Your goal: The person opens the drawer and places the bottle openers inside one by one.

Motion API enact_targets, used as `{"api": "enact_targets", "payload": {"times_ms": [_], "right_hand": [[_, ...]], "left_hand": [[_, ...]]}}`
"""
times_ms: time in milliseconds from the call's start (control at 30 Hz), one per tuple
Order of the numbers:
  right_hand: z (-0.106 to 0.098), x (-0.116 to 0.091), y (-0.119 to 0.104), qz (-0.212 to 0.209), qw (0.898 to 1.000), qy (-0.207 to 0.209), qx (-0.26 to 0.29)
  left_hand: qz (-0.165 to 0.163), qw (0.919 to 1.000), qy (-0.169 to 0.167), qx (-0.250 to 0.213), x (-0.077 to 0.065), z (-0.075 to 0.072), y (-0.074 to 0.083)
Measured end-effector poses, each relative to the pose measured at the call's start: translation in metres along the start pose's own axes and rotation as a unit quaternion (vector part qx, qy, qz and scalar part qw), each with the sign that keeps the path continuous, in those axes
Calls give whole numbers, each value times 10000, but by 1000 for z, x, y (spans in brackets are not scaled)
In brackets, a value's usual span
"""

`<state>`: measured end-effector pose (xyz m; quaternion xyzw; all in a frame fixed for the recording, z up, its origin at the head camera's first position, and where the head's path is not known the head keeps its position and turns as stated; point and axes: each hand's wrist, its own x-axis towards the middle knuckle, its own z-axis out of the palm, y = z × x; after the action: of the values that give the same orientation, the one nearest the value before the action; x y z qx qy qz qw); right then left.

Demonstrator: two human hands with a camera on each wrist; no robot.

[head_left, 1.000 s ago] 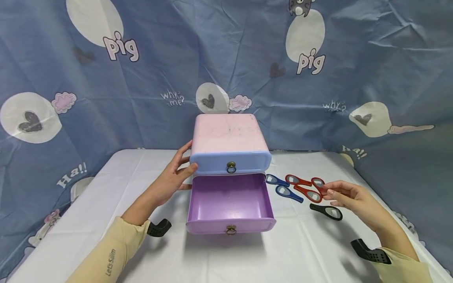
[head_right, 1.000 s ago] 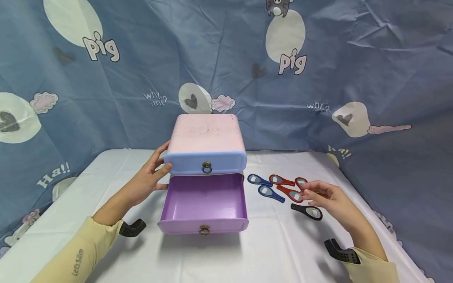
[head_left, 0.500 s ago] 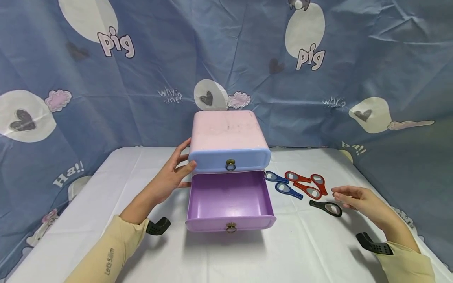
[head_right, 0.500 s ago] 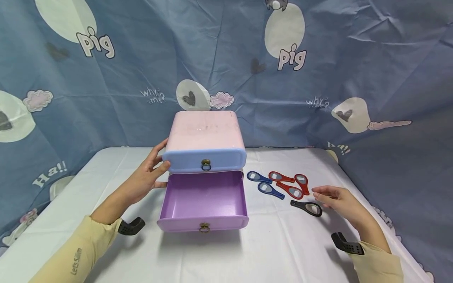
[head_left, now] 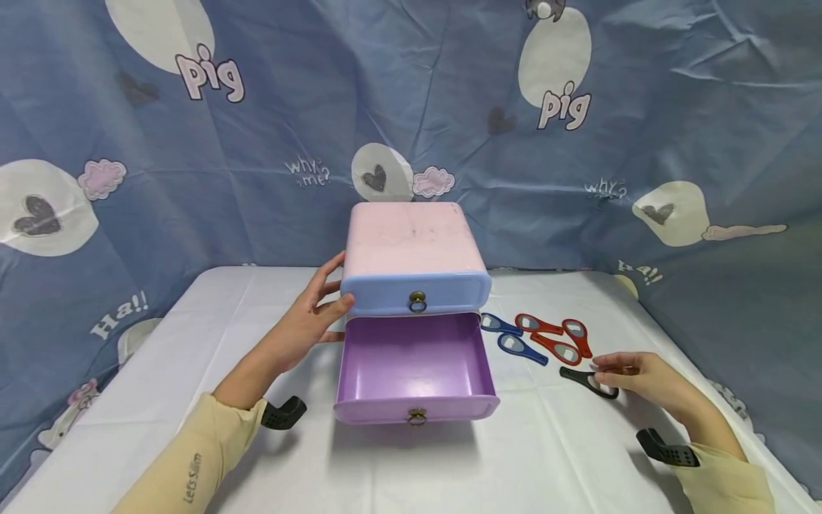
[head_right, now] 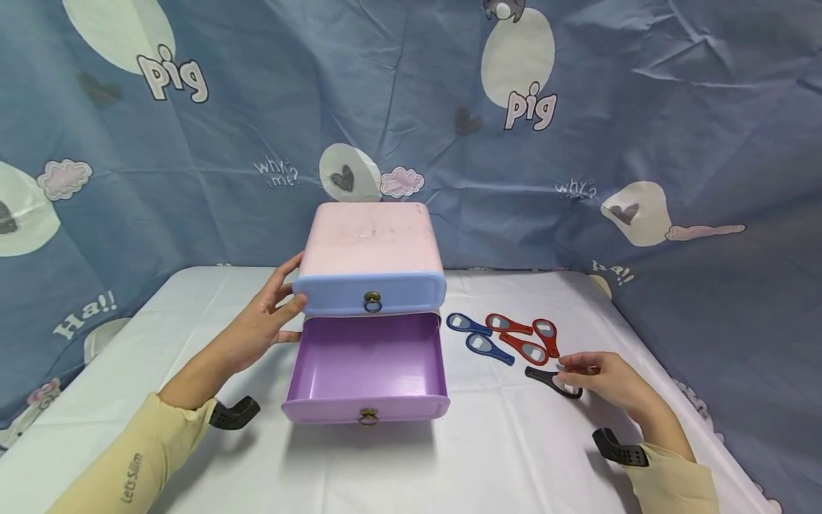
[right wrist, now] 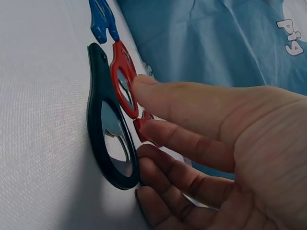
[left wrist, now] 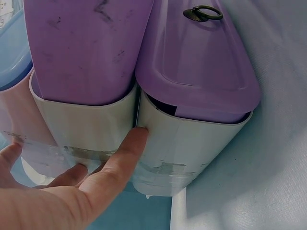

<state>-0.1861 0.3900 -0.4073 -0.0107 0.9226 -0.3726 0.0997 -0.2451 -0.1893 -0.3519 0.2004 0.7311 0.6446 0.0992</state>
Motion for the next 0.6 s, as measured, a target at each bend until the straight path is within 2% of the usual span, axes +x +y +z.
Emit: {"api": "enact_targets", "payload": {"times_ms": [400,600], "right_hand": [[1,-1,-5,118,9998,-65,-135],[5,-1,-11,-130,9964,258,-793]], "left_hand": [[27,10000,3,-31,-1,0,1],[-11,10000,25,-14,0,1,2]]}}
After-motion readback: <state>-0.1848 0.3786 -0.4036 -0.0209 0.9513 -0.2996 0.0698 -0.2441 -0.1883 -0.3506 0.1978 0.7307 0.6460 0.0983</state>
